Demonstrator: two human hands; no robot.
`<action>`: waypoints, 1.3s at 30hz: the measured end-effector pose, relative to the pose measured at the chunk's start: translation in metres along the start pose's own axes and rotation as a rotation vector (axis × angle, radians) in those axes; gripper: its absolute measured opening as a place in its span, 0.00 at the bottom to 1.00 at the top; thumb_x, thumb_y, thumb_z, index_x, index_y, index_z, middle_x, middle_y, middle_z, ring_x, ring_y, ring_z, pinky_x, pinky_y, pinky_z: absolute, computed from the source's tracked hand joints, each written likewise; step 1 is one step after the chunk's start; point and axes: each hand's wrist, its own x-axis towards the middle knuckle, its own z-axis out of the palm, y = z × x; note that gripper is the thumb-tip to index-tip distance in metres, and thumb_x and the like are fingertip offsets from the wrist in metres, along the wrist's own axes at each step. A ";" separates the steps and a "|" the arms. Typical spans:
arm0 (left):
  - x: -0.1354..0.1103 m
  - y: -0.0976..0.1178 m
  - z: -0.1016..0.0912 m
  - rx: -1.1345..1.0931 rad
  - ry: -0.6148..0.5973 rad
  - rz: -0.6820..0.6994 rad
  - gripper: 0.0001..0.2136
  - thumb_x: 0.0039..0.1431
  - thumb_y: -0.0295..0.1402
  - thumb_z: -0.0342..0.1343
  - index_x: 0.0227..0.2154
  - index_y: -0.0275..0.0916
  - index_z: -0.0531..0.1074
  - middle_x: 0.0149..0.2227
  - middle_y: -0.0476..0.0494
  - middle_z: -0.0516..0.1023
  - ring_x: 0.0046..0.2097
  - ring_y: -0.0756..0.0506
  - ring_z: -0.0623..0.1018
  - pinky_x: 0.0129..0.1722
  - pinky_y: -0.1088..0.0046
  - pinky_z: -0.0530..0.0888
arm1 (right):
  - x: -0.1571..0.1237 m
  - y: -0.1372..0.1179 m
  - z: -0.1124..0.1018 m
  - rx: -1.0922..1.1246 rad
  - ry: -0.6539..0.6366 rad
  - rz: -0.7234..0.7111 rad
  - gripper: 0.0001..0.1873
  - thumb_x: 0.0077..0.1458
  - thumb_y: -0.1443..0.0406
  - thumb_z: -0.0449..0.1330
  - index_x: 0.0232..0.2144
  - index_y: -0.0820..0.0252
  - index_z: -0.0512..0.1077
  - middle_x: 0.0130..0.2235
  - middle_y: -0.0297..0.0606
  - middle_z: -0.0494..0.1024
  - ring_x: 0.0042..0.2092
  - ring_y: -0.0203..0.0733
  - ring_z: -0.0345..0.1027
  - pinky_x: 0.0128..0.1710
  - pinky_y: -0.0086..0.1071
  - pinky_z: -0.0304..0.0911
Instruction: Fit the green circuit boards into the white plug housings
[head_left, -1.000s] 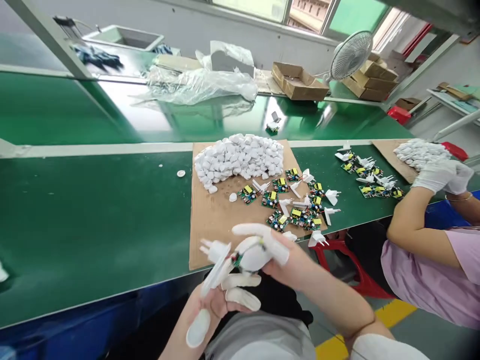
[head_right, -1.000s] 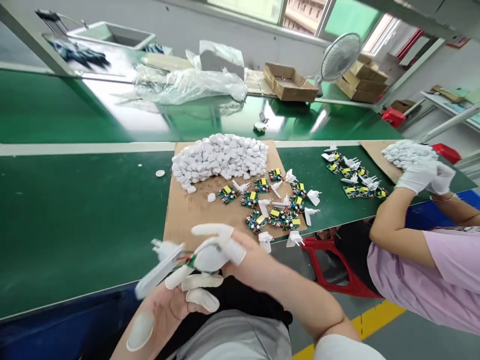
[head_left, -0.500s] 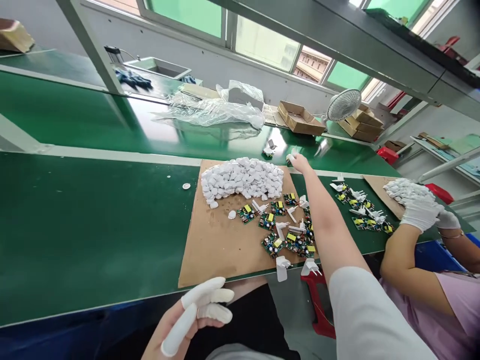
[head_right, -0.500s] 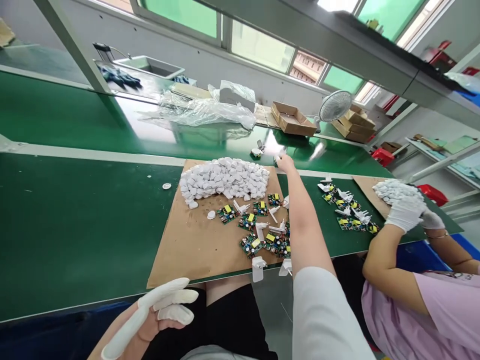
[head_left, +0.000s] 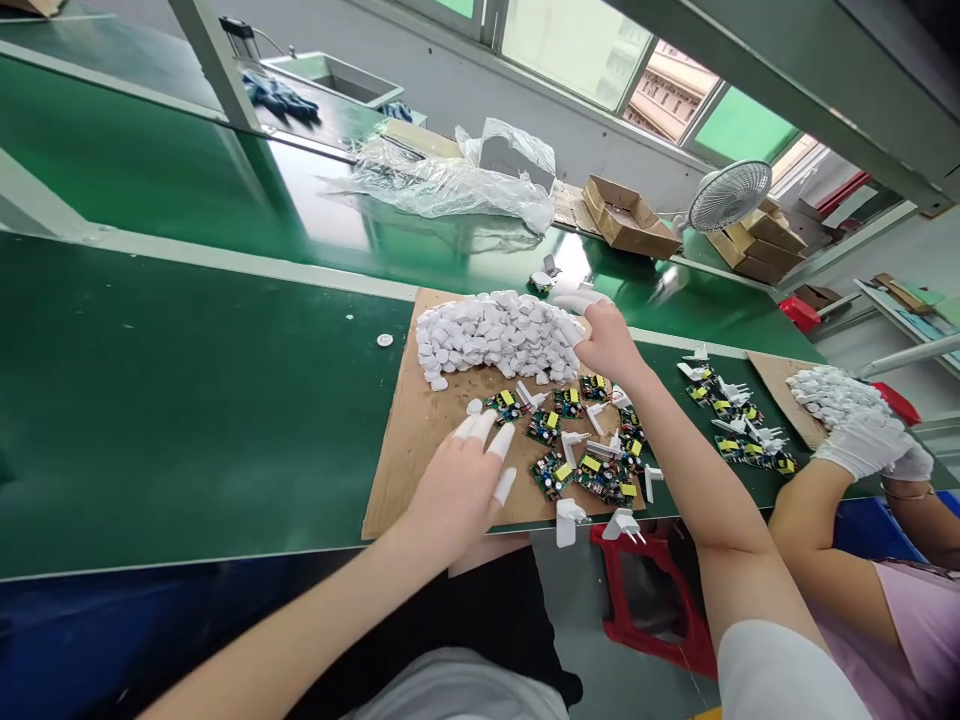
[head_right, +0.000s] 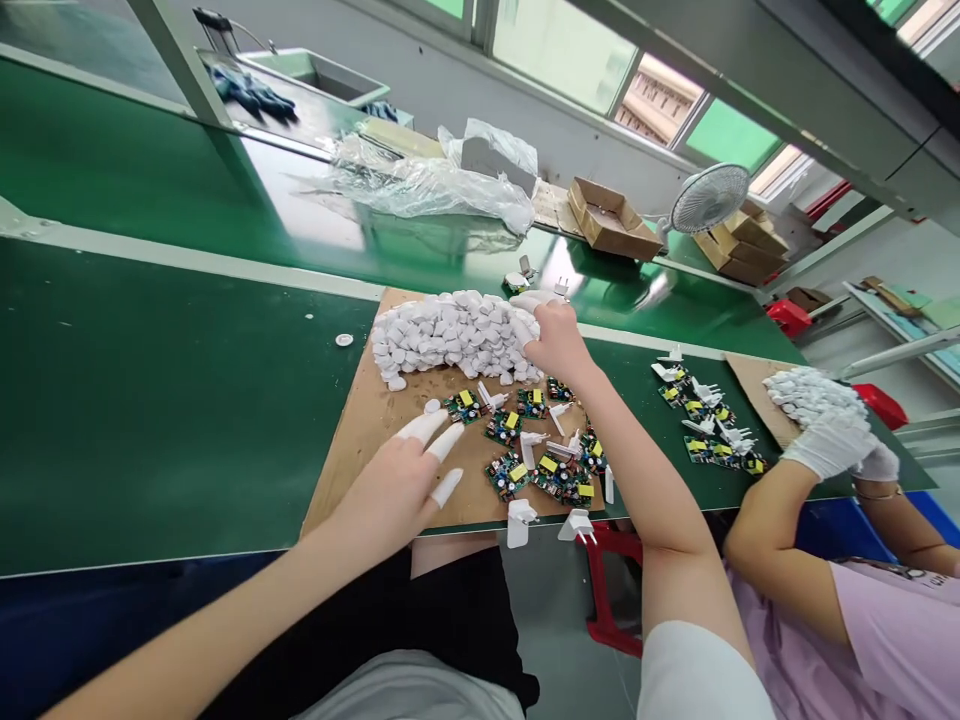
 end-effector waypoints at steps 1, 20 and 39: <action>0.013 0.003 -0.002 0.088 -0.053 -0.026 0.25 0.71 0.29 0.55 0.68 0.27 0.72 0.70 0.15 0.72 0.73 0.22 0.71 0.70 0.38 0.71 | -0.004 -0.005 0.002 -0.021 -0.008 -0.049 0.24 0.68 0.65 0.57 0.62 0.59 0.78 0.66 0.51 0.77 0.68 0.64 0.65 0.68 0.55 0.60; -0.039 -0.048 -0.065 -1.324 0.409 -0.443 0.20 0.60 0.42 0.71 0.53 0.39 0.83 0.52 0.35 0.88 0.50 0.34 0.87 0.46 0.61 0.84 | -0.048 -0.058 0.009 -0.034 -0.044 -0.183 0.22 0.71 0.65 0.53 0.59 0.61 0.81 0.47 0.51 0.85 0.50 0.61 0.75 0.51 0.49 0.67; -0.090 -0.028 -0.002 -1.650 0.408 -0.747 0.25 0.70 0.34 0.63 0.67 0.36 0.72 0.45 0.36 0.89 0.36 0.43 0.88 0.34 0.71 0.85 | -0.102 -0.144 0.062 -0.114 -0.392 -0.413 0.14 0.73 0.69 0.57 0.53 0.63 0.81 0.52 0.51 0.84 0.50 0.55 0.71 0.50 0.44 0.54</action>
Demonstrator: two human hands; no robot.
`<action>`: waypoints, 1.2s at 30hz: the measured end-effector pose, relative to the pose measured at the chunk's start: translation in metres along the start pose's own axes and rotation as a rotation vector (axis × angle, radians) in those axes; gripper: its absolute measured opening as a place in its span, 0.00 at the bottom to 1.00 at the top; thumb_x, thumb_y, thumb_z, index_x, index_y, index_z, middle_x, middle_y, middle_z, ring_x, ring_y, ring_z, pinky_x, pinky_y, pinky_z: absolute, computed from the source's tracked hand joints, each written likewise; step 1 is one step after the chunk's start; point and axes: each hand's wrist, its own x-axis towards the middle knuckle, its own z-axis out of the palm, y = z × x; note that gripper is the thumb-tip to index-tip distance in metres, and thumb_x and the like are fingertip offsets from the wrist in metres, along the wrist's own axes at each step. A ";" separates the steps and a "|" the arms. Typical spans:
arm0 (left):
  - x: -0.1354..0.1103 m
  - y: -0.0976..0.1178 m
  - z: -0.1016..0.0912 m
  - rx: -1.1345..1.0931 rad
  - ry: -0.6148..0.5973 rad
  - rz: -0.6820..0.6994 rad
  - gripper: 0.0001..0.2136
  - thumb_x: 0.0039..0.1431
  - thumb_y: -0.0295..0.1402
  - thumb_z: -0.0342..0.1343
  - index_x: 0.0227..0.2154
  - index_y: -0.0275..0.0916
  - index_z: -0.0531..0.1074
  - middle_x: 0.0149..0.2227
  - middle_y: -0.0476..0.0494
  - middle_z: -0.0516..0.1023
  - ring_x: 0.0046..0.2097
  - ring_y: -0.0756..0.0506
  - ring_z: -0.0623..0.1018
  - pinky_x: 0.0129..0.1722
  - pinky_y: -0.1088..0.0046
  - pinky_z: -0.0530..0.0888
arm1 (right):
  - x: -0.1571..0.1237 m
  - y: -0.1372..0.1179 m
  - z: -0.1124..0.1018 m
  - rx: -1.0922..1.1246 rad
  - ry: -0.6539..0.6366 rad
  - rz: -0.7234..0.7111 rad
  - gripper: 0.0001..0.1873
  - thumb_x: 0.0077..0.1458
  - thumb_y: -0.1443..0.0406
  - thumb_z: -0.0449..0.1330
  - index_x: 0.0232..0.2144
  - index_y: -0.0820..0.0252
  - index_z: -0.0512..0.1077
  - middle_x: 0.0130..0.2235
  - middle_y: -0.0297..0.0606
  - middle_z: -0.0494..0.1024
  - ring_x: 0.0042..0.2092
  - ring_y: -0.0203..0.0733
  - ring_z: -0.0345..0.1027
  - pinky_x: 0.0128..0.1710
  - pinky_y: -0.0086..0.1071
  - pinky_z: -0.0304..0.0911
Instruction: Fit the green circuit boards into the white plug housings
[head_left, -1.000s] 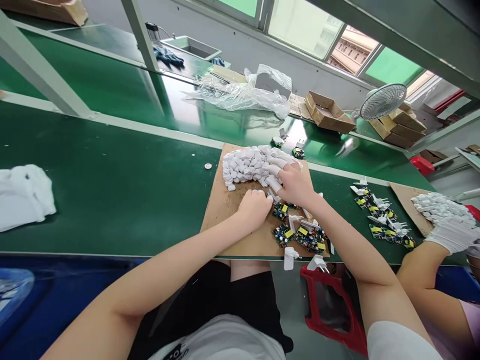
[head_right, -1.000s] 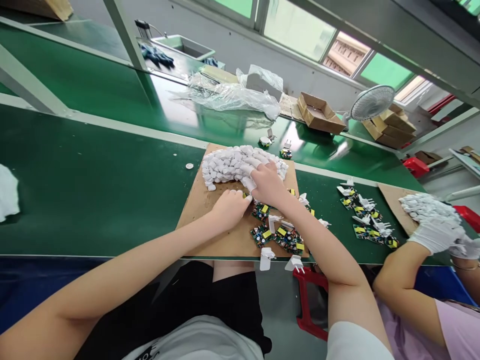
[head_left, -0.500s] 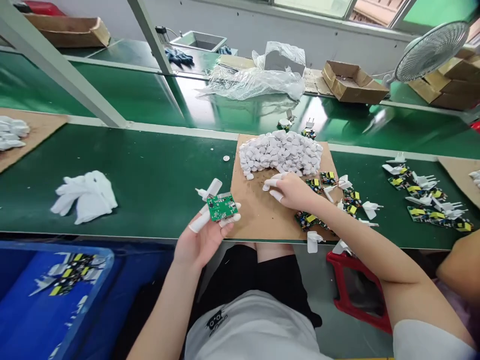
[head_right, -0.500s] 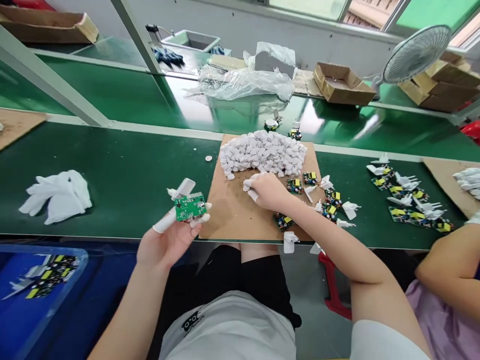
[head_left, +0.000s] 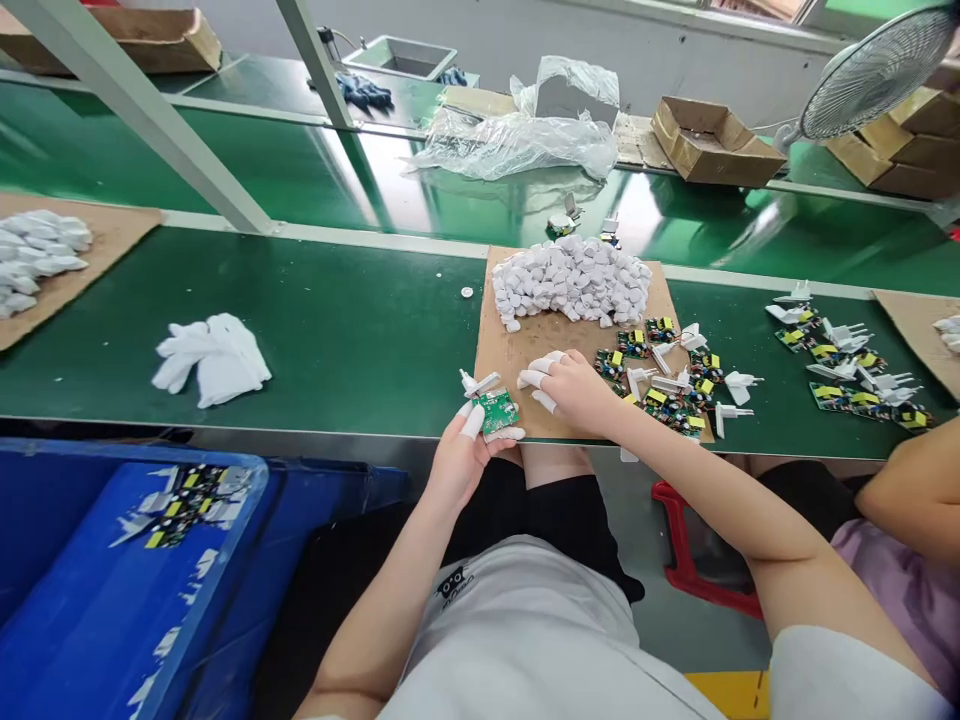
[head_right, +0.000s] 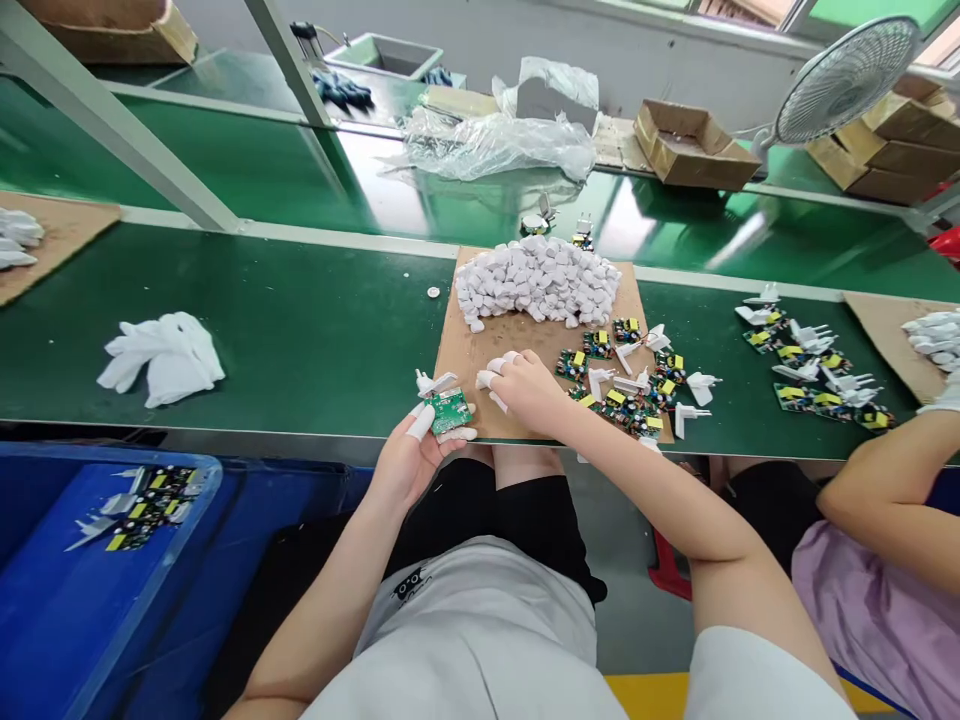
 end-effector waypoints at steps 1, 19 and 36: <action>-0.001 -0.001 0.000 -0.005 0.000 0.014 0.25 0.70 0.34 0.63 0.67 0.37 0.72 0.46 0.36 0.89 0.37 0.43 0.88 0.34 0.71 0.85 | -0.001 -0.001 0.001 -0.005 -0.007 0.010 0.15 0.73 0.69 0.57 0.54 0.62 0.81 0.53 0.51 0.84 0.51 0.56 0.71 0.50 0.44 0.54; -0.066 0.000 -0.031 0.005 0.002 0.149 0.28 0.66 0.32 0.61 0.68 0.36 0.70 0.41 0.37 0.88 0.27 0.47 0.84 0.21 0.77 0.73 | 0.001 -0.045 -0.003 -0.019 0.074 0.223 0.17 0.72 0.71 0.54 0.55 0.67 0.79 0.54 0.57 0.80 0.56 0.62 0.70 0.53 0.46 0.58; -0.066 -0.003 -0.007 0.076 -0.033 0.226 0.27 0.60 0.42 0.70 0.60 0.37 0.77 0.40 0.40 0.86 0.27 0.48 0.81 0.21 0.77 0.71 | -0.041 -0.077 0.012 0.528 0.610 0.150 0.12 0.74 0.59 0.58 0.49 0.57 0.80 0.47 0.45 0.86 0.48 0.50 0.80 0.51 0.43 0.74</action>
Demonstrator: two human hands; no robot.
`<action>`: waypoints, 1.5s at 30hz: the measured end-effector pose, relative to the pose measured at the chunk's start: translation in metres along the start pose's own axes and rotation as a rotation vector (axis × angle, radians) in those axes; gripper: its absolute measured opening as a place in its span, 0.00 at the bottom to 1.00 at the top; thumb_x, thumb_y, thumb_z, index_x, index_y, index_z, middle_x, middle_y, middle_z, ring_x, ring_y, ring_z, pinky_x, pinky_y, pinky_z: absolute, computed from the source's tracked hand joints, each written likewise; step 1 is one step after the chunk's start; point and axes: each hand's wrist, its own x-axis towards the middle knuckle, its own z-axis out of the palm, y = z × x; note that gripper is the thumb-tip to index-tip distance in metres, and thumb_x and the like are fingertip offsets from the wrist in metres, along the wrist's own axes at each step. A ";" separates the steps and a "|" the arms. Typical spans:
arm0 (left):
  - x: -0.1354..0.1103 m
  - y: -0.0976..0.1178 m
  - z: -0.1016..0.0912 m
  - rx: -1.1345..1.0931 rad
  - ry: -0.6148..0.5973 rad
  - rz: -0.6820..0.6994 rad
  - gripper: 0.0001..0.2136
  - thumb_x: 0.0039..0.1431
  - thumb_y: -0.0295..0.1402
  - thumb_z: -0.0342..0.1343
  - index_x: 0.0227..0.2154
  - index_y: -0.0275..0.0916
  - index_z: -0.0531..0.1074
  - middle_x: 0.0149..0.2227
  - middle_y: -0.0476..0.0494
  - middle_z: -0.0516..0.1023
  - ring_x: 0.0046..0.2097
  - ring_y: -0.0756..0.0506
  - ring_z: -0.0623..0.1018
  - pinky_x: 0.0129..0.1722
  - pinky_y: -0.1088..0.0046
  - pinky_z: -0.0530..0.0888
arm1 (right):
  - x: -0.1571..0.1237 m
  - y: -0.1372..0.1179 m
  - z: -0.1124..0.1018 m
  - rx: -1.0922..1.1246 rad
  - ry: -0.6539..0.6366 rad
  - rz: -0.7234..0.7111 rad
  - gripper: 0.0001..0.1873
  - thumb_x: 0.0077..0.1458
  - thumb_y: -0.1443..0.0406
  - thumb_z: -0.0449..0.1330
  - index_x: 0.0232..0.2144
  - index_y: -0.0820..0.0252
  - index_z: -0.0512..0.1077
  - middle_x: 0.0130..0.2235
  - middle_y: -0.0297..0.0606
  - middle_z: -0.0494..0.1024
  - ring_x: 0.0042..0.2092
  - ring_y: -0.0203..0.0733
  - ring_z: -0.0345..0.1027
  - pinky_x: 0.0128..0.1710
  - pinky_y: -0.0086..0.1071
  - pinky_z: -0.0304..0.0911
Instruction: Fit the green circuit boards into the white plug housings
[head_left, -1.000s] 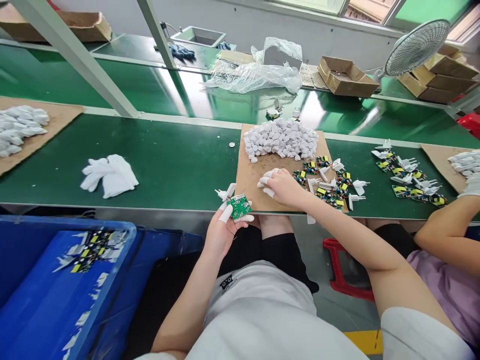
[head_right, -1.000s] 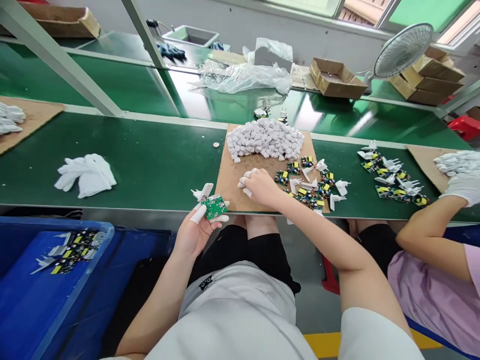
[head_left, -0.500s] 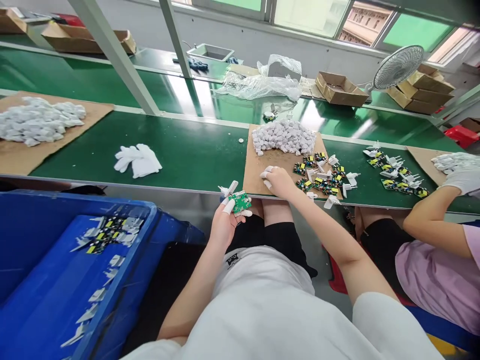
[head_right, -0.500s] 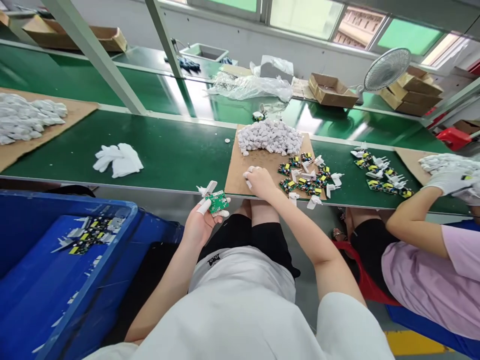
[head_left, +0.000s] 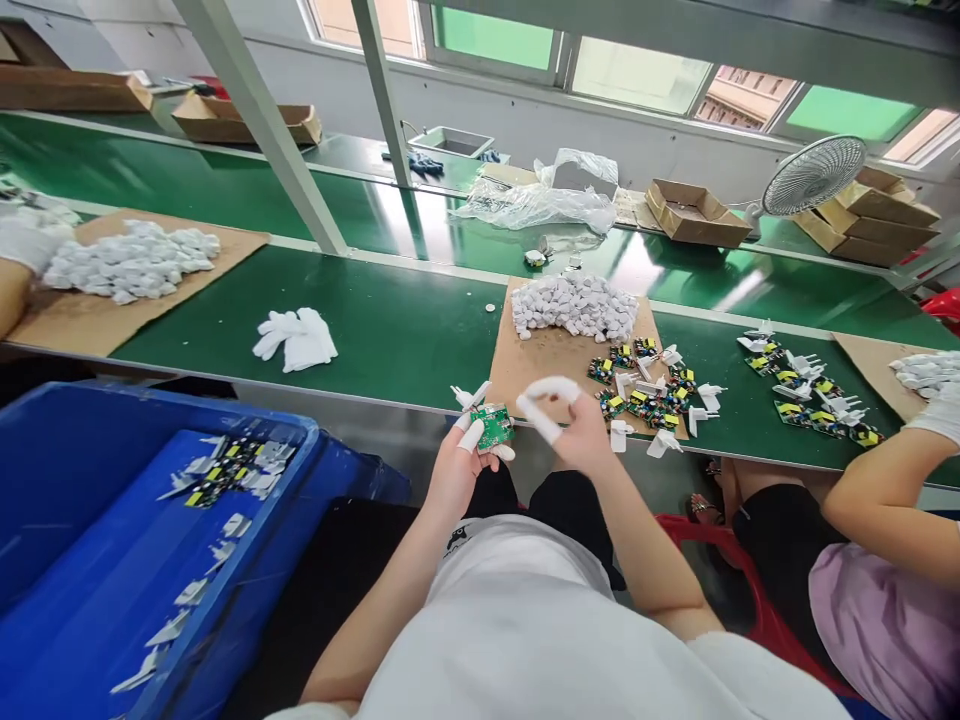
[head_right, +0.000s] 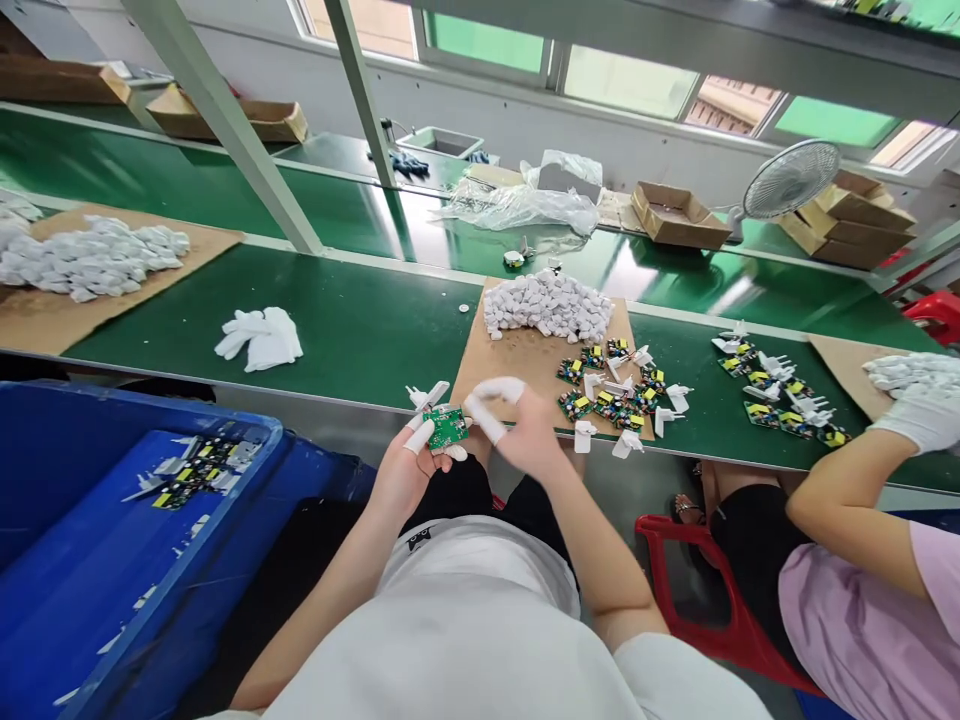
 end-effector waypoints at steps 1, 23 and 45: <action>0.002 -0.002 0.007 0.012 -0.011 -0.005 0.25 0.59 0.43 0.71 0.56 0.37 0.79 0.38 0.41 0.85 0.27 0.49 0.80 0.21 0.77 0.70 | -0.011 -0.005 -0.002 0.050 0.021 -0.038 0.11 0.73 0.58 0.60 0.47 0.53 0.82 0.46 0.43 0.86 0.49 0.51 0.80 0.53 0.44 0.74; 0.038 -0.043 0.179 0.350 -0.526 -0.063 0.20 0.65 0.51 0.70 0.50 0.44 0.77 0.27 0.53 0.76 0.22 0.52 0.69 0.21 0.76 0.68 | -0.076 0.047 -0.085 0.924 0.644 0.616 0.17 0.57 0.52 0.78 0.45 0.50 0.86 0.39 0.40 0.86 0.37 0.47 0.81 0.41 0.41 0.82; 0.005 0.017 0.059 0.303 -0.382 0.185 0.25 0.75 0.50 0.57 0.68 0.46 0.69 0.35 0.48 0.77 0.27 0.51 0.69 0.24 0.77 0.67 | -0.008 -0.034 -0.018 1.073 0.338 0.277 0.14 0.61 0.53 0.75 0.42 0.53 0.82 0.33 0.35 0.84 0.23 0.36 0.72 0.28 0.32 0.76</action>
